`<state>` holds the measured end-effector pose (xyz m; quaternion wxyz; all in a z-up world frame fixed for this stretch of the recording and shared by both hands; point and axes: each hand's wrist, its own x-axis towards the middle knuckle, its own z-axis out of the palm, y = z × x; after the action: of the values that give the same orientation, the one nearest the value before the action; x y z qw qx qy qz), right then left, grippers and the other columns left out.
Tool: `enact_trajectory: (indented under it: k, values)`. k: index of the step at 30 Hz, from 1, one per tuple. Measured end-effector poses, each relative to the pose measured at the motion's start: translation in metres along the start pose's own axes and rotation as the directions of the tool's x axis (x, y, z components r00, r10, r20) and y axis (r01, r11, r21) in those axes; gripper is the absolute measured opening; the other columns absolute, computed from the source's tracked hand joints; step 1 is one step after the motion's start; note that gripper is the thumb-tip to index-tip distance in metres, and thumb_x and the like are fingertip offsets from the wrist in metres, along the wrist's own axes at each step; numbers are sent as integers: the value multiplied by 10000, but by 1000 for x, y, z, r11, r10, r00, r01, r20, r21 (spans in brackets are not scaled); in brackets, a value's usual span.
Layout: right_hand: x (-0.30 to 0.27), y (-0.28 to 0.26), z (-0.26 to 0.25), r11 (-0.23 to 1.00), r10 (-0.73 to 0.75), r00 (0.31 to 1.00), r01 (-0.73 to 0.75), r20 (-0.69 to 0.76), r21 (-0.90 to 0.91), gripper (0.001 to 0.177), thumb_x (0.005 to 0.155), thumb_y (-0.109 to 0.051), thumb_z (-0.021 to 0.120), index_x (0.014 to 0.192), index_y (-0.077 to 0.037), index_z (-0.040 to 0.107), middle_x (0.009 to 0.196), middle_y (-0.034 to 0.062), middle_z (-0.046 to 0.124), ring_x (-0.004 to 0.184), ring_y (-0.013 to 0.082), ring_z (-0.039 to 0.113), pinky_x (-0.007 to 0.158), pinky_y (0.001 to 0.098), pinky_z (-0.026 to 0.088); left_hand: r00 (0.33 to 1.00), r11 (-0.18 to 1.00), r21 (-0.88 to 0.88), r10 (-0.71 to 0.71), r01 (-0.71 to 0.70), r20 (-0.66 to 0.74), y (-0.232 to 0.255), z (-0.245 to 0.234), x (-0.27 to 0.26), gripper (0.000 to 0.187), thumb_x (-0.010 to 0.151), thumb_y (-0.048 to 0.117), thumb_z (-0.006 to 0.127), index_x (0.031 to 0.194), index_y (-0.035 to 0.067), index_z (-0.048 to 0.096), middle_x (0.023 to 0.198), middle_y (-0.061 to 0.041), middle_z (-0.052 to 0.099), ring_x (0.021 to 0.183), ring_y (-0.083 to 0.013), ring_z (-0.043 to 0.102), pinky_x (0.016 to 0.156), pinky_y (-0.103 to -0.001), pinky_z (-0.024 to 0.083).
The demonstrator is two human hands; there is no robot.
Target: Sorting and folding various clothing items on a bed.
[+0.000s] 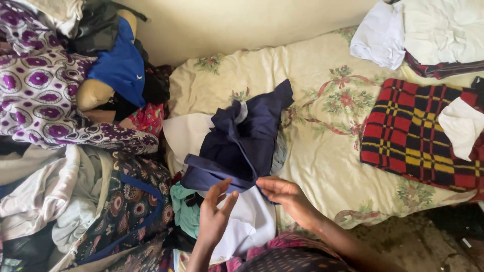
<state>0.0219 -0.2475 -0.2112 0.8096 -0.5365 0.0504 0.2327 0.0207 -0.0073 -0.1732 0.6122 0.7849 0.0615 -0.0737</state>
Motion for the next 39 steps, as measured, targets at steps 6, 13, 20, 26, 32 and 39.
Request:
enact_trajectory:
  k: [6,13,20,26,32,39]
  values:
    - [-30,-5,31,991,-38,940,79,340,-106,389,946,-4,576,1325,42,653,1362,66,610,1258,163,588,1111,314,429,973,978,-105,-159,178,168,-46,28,62,579,968,411,642,1343,-30,640,1317,-157,710,1196,-199,639,1024,-294,460]
    - [-46,14,44,970,85,787,75,612,-231,312,974,5,580,1257,6,712,1308,46,625,1197,141,596,1031,286,461,844,849,64,-529,525,85,-253,71,111,435,808,40,797,1196,-105,663,1102,-200,752,965,-312,734,865,-386,596]
    - [-39,12,21,957,160,810,14,564,-291,250,984,-30,633,1223,-4,703,1261,68,698,1169,135,642,1034,286,488,871,703,-538,-471,465,138,-152,59,81,418,762,-95,549,1151,-17,681,913,-148,744,786,-295,717,733,-404,608]
    - [4,19,-38,986,80,997,-81,-14,-142,311,921,-84,611,1218,-21,677,1169,100,748,1041,172,713,899,327,550,977,844,-493,-194,212,89,-32,14,73,276,825,-66,575,1083,-5,650,887,-72,712,765,-185,678,706,-337,572]
    - [73,86,-134,937,157,871,17,-465,348,434,994,-279,617,1316,11,581,1104,101,639,990,237,618,924,420,536,977,738,-653,-40,170,209,49,-28,36,270,818,-43,565,1060,17,669,862,-34,710,725,-143,657,685,-281,539]
    - [47,5,-45,755,290,955,-184,-69,629,722,858,-576,589,1295,-3,629,1227,145,710,1141,293,644,965,447,505,985,674,-718,-105,170,135,60,-38,17,182,935,174,636,1059,60,703,859,-5,710,693,-119,643,648,-269,524]
